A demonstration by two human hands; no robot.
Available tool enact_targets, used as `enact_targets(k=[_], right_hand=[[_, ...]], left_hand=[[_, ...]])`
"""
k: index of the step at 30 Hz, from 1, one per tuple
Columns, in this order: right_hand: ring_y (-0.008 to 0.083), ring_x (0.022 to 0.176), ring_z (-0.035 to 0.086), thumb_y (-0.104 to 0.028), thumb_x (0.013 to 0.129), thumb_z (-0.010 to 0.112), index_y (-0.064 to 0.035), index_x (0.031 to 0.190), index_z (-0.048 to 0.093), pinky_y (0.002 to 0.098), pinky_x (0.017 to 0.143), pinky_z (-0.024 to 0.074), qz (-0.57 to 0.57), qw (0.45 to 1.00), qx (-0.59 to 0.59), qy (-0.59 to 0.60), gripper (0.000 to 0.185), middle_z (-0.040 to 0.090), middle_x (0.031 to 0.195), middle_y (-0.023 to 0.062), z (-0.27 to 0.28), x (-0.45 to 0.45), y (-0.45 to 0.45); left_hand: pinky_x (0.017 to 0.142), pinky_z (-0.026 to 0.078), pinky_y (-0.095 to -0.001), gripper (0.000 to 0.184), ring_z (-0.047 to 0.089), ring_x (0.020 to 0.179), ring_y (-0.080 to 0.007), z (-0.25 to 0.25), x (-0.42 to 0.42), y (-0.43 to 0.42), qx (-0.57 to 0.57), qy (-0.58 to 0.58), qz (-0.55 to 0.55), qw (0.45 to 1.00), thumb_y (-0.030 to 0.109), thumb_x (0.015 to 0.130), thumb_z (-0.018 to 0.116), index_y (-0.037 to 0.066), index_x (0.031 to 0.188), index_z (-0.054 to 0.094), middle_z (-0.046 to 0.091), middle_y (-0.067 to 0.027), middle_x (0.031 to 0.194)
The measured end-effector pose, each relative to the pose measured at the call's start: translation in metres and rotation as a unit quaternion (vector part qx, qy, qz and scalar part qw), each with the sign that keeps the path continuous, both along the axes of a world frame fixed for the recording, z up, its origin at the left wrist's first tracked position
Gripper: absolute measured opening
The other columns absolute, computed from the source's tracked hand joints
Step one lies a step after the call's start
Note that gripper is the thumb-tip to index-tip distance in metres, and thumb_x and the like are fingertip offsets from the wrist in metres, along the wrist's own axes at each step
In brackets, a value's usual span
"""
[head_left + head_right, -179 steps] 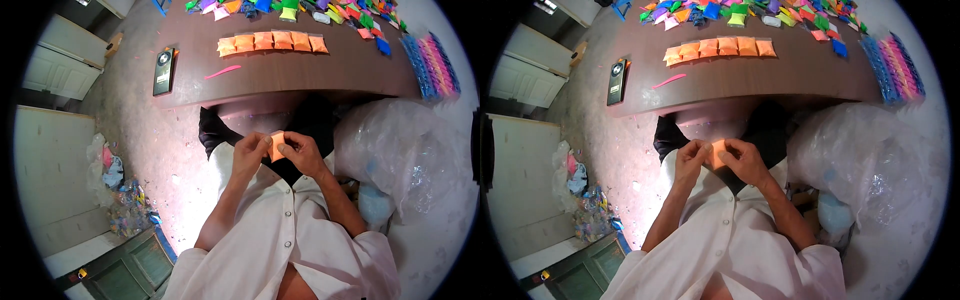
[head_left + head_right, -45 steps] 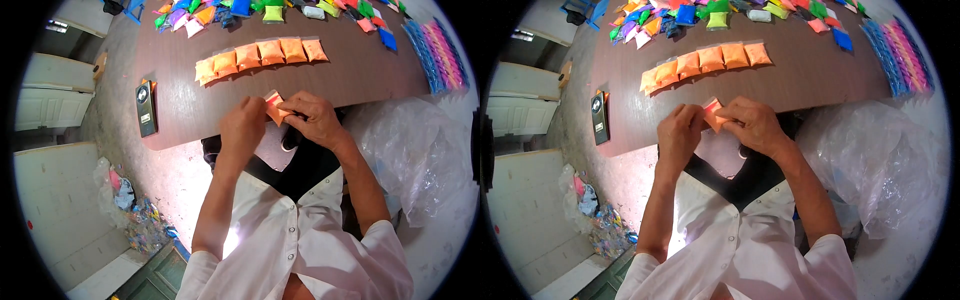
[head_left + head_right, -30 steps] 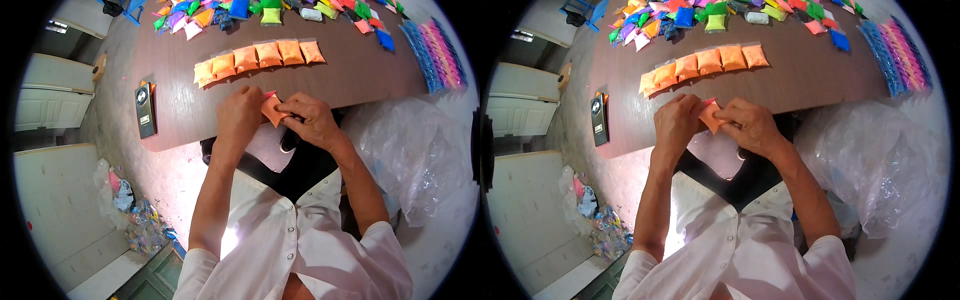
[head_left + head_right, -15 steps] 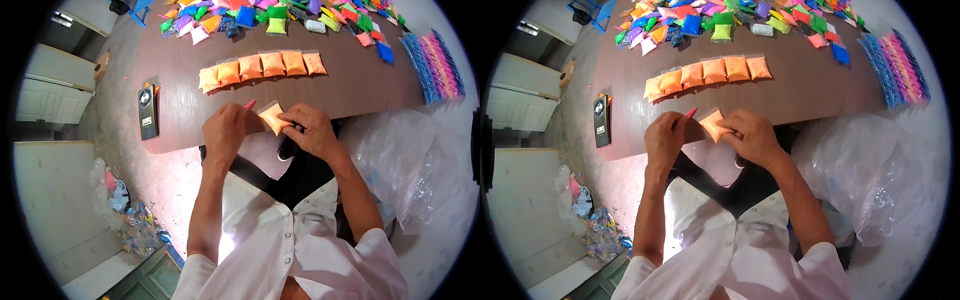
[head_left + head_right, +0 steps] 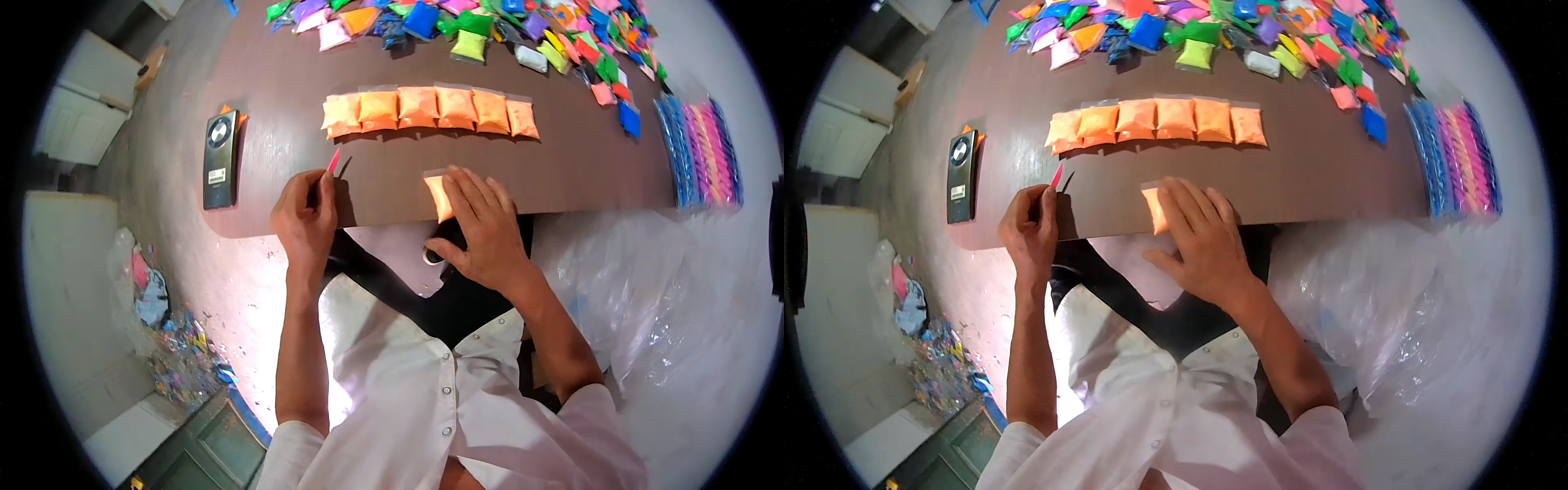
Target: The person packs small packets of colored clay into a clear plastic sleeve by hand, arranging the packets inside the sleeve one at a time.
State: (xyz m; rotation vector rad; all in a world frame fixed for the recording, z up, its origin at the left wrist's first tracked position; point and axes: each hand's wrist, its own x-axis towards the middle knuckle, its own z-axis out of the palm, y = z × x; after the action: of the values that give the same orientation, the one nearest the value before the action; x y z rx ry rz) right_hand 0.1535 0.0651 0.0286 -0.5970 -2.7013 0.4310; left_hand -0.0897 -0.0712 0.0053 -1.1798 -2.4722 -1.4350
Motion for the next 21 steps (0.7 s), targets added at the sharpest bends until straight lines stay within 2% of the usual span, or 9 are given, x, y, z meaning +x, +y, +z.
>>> enact_targets(k=[1,3,10,16,18,21], right_hand=[[0.0349,0.147,0.047,-0.037,0.085,0.082,-0.0001,0.15,0.052,0.0516,0.12,0.0346,0.011,1.0,0.002,-0.004,0.08,0.052,0.157,0.0189,-0.002,-0.001,-0.001],[0.0366,0.148,0.045,-0.04,0.088,0.08,0.0022,0.153,0.048,0.0542,0.122,0.0303,-0.011,1.0,-0.011,-0.018,0.084,0.048,0.16,0.0207,-0.003,-0.001,-0.002],[0.0356,0.149,0.043,-0.039,0.088,0.079,0.0014,0.155,0.046,0.0572,0.121,0.0297,-0.013,0.998,0.042,-0.043,0.085,0.046,0.162,0.022,-0.008,-0.007,-0.012],[0.0372,0.149,0.043,-0.037,0.086,0.08,0.0008,0.158,0.042,0.0582,0.121,0.0293,-0.002,0.999,0.005,-0.054,0.089,0.044,0.163,0.0217,-0.001,-0.007,-0.005],[0.0367,0.15,0.042,-0.036,0.085,0.081,-0.0001,0.158,0.042,0.0586,0.122,0.0289,-0.02,0.998,-0.065,-0.015,0.09,0.044,0.162,0.0218,0.002,-0.007,-0.004],[0.0366,0.151,0.042,-0.036,0.085,0.082,0.0002,0.156,0.045,0.0593,0.122,0.0295,-0.044,0.997,-0.044,0.038,0.088,0.044,0.163,0.0219,0.009,-0.011,-0.004]], left_hand=[[0.068,0.053,-0.0279,0.012,0.065,0.074,-0.0125,-0.003,-0.001,0.002,0.002,-0.004,0.011,1.0,0.009,0.101,0.074,-0.003,0.101,0.074,0.074,-0.0095,0.086],[0.063,0.054,-0.0311,0.006,0.067,0.067,-0.0225,-0.008,0.0,0.003,0.057,0.031,0.004,0.998,0.006,0.097,0.076,0.001,0.097,0.073,0.072,-0.0119,0.085],[0.062,0.054,-0.0321,0.006,0.068,0.066,-0.0219,-0.006,0.001,0.003,0.078,0.016,0.015,0.997,0.005,0.096,0.077,0.002,0.097,0.072,0.072,-0.0113,0.086],[0.062,0.055,-0.0337,0.007,0.07,0.068,-0.0263,-0.008,0.003,0.002,0.065,0.054,0.026,0.996,0.005,0.095,0.077,0.003,0.098,0.071,0.073,-0.0116,0.087],[0.062,0.055,-0.0344,0.008,0.07,0.07,-0.0281,-0.007,0.002,0.001,0.071,0.053,0.014,0.996,0.005,0.094,0.078,0.003,0.098,0.071,0.072,-0.012,0.088],[0.063,0.055,-0.035,0.008,0.07,0.07,-0.0284,-0.01,0.002,-0.001,0.064,0.04,0.013,0.997,0.005,0.094,0.078,0.004,0.098,0.071,0.072,-0.0121,0.088]])
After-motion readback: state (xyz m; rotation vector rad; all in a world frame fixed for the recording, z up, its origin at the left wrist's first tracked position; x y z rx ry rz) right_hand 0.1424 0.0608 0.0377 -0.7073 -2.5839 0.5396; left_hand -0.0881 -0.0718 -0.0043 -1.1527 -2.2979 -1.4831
